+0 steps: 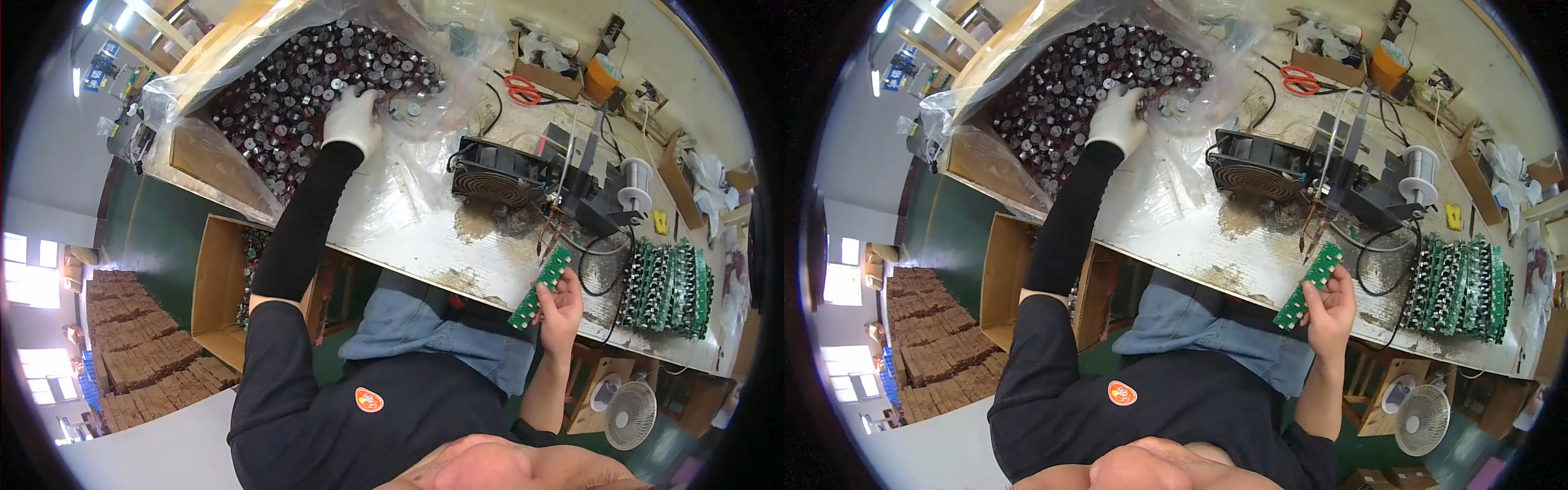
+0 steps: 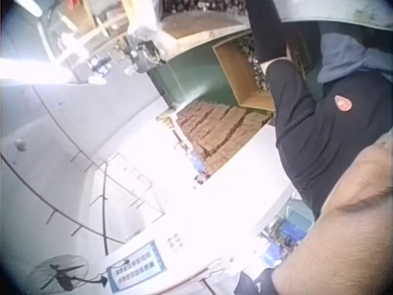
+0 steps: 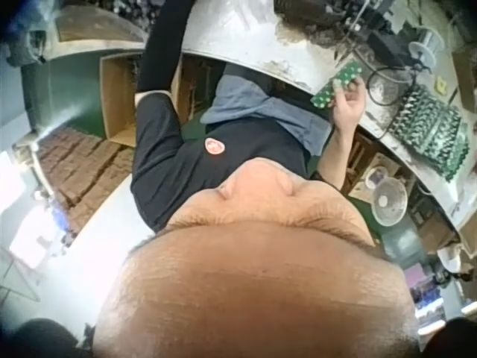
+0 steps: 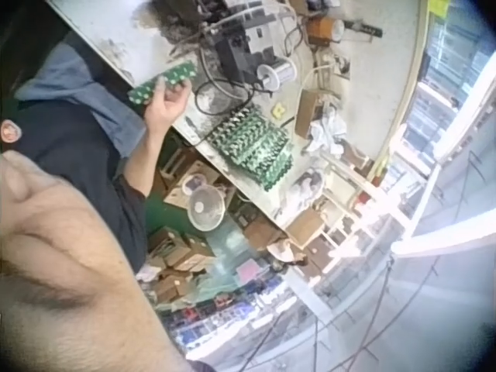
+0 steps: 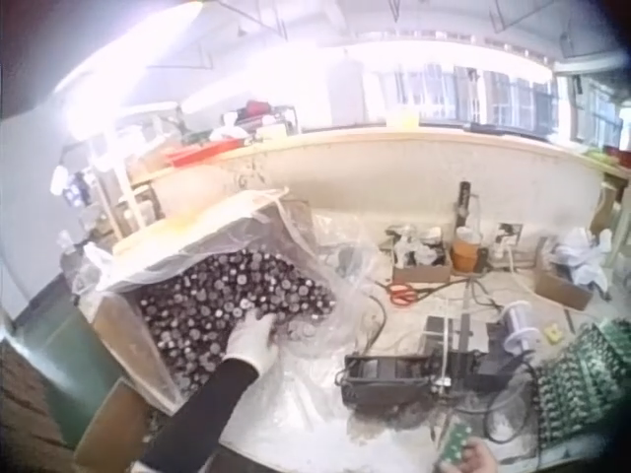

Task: The person assembles small electronic components onto a printed circuit board by hand, using a fixed assembly jig to hold the board steady.

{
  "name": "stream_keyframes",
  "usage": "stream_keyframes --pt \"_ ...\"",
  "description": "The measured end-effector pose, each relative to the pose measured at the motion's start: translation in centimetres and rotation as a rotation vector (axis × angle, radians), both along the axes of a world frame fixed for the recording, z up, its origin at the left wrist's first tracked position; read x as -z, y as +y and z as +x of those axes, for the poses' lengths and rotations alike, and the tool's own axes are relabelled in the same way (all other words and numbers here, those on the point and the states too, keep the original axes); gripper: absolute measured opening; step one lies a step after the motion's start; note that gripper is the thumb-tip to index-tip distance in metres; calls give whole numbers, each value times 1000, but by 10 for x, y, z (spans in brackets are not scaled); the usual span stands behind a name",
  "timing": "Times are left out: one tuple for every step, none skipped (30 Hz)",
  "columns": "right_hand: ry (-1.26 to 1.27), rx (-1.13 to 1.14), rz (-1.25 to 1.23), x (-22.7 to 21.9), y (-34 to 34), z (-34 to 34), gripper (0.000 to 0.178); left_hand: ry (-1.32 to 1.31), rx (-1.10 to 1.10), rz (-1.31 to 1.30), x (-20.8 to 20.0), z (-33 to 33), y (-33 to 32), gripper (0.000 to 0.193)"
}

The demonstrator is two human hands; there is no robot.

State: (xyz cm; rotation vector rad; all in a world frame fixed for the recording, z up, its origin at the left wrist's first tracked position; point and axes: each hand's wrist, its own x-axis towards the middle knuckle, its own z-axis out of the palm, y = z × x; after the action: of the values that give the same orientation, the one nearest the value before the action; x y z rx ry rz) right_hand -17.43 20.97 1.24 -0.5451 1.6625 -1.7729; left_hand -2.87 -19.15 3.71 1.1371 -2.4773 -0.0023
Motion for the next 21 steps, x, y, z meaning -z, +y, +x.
stream_keyframes --pt "4 -3 4 -1 0 0 39 -60 14 67 2 -7 -7 49" --pt "7 -7 9 -1 0 0 39 -57 37 105 6 -12 -13 49" --pt "25 -13 -4 3 1 -1 37 -53 67 145 7 -19 -15 49" --pt "33 -10 -6 4 2 -2 37 -35 86 153 9 -24 -17 48" --pt "30 -14 -10 3 2 -2 37 -27 88 151 11 -27 -19 48" --pt "23 -14 -10 3 3 -1 37 -120 77 141 5 -31 -16 47" --pt "20 -15 -10 3 3 -1 37 -213 66 129 3 -34 -14 46" --pt "22 -13 -7 3 3 -1 37 -190 80 185 4 -38 -14 41" --pt "23 -13 -12 2 3 -1 38 -189 81 185 4 -39 -12 41" --pt "23 -14 -16 1 3 -1 38 -198 86 197 3 -40 -11 41" --pt "24 -13 -15 2 3 0 38 -208 91 208 3 -40 -11 41" --pt "25 -10 -18 3 4 -1 38 -208 93 208 3 -39 -8 41" --pt "25 -7 -21 3 5 -2 39 -121 128 294 5 -37 -4 41" --pt "26 -5 -21 2 4 -2 39 -35 162 379 8 -34 1 42" --pt "22 -7 -20 2 3 -1 39 -40 127 322 7 -30 12 41" --pt "18 -3 -18 2 2 0 39 -53 87 296 9 -27 22 38" --pt "15 -1 -17 3 2 0 39 -66 46 270 10 -24 31 35" --pt "25 -14 -12 3 2 0 39 -80 7 320 1 -20 41 29" --pt "34 -19 -4 4 3 -1 40 -85 17 324 1 -19 48 29" --pt "30 -10 0 5 5 -2 40 -92 20 352 1 -15 52 28" --pt "38 -18 6 4 6 -2 40 -99 16 378 0 -7 56 27"
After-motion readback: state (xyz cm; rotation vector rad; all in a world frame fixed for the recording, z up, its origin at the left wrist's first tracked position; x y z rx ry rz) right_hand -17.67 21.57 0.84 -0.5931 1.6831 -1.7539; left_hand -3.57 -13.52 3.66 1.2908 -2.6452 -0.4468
